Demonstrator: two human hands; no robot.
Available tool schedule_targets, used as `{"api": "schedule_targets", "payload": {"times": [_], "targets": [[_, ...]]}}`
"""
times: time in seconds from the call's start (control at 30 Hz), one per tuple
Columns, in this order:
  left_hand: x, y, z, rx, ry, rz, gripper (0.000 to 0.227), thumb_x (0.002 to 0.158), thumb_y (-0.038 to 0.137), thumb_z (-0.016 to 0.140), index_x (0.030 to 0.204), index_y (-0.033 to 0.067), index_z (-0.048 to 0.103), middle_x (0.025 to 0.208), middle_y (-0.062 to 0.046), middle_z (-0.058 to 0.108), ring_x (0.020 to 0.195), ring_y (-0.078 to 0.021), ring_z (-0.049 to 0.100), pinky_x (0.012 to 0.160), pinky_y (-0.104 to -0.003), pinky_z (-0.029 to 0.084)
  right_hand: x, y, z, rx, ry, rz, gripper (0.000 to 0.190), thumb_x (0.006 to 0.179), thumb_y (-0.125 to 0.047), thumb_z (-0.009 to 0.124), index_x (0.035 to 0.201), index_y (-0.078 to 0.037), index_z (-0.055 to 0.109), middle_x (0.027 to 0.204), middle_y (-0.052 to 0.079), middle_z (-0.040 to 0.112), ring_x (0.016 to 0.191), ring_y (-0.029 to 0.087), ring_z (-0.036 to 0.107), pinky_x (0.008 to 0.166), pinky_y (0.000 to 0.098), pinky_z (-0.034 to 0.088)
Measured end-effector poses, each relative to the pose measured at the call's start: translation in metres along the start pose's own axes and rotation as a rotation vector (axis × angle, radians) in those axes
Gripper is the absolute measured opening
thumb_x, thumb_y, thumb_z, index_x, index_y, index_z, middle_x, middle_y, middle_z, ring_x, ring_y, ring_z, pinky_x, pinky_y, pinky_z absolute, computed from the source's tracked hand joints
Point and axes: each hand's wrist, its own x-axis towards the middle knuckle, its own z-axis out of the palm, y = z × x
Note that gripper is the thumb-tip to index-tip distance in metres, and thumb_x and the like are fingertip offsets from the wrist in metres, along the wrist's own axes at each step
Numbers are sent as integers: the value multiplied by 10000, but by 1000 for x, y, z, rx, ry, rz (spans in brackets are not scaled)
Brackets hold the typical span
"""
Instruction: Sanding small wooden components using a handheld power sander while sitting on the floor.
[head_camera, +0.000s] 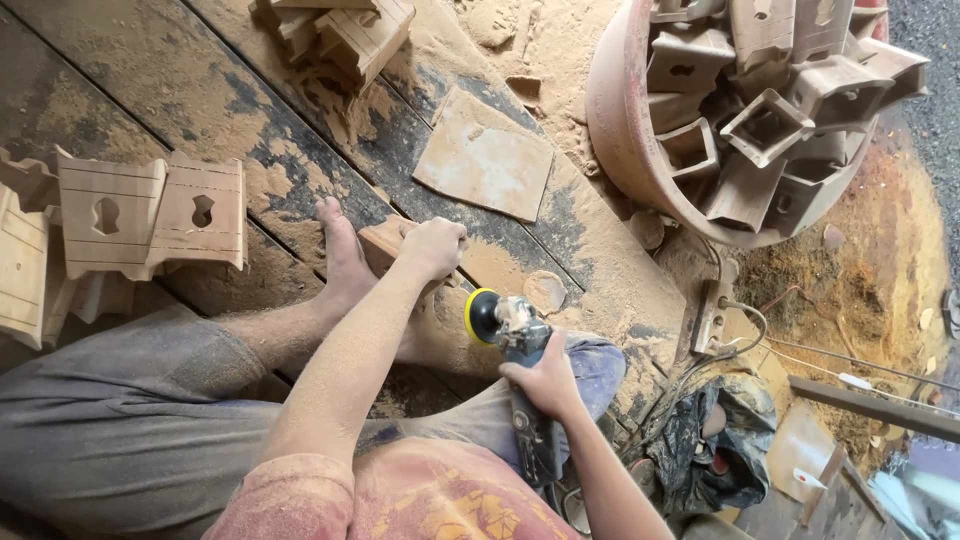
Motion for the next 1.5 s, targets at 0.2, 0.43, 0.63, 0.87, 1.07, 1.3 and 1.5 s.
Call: {"api": "schedule_targets", "payload": {"times": [0.2,0.43,0.63,0.87,1.07,1.3,1.5], "targets": [[8,5,-7,17,-22,-26,250,978,299,532,1033,214,760,1015,-148,758,1046,-385,730,890,-551,598,-10,4,14,-24,-72,-26,831,605,-318,931,1202,-75,406,1164,305,676,1155,470,653,976,561,532],[3,14,-16,55,-20,-30,238,985,282,550,1040,202,767,1006,-139,771,1026,-364,747,863,-545,605,-9,-20,23,-27,-132,-108,834,619,-322,917,1208,-68,383,1187,333,647,1176,501,624,962,593,516],[-10,25,-26,52,-53,0,289,1016,239,496,1077,157,766,1045,-179,765,1059,-414,732,899,-598,584,-4,-20,27,-10,-178,-104,815,630,-283,917,1212,-54,394,1143,336,654,1137,497,648,906,577,518],[-3,22,-22,27,-64,7,280,1026,236,495,1084,150,755,1063,-172,759,1074,-434,723,909,-635,550,11,-5,38,-63,-184,-63,905,616,-313,926,1297,-119,363,1161,294,665,1136,454,661,913,552,540],[-5,23,-25,42,-80,-2,251,1021,238,547,1134,145,751,1096,-184,753,1101,-438,712,928,-625,548,15,-10,33,-53,-170,-36,874,615,-331,923,1252,-98,371,1150,311,665,1138,464,656,914,559,528],[-12,23,-46,34,-45,-32,249,1021,297,556,1110,173,753,1096,-182,752,1100,-425,710,927,-579,573,-1,-11,16,10,-94,17,843,598,-325,945,1195,-88,399,1140,297,686,1117,453,673,910,553,533],[-7,18,-35,72,-38,-6,270,1034,300,535,1091,148,750,1052,-191,753,1056,-423,725,898,-570,589,-17,-48,19,15,-152,-84,809,648,-301,904,1191,-49,361,1172,349,655,1143,514,638,926,598,521]]}}
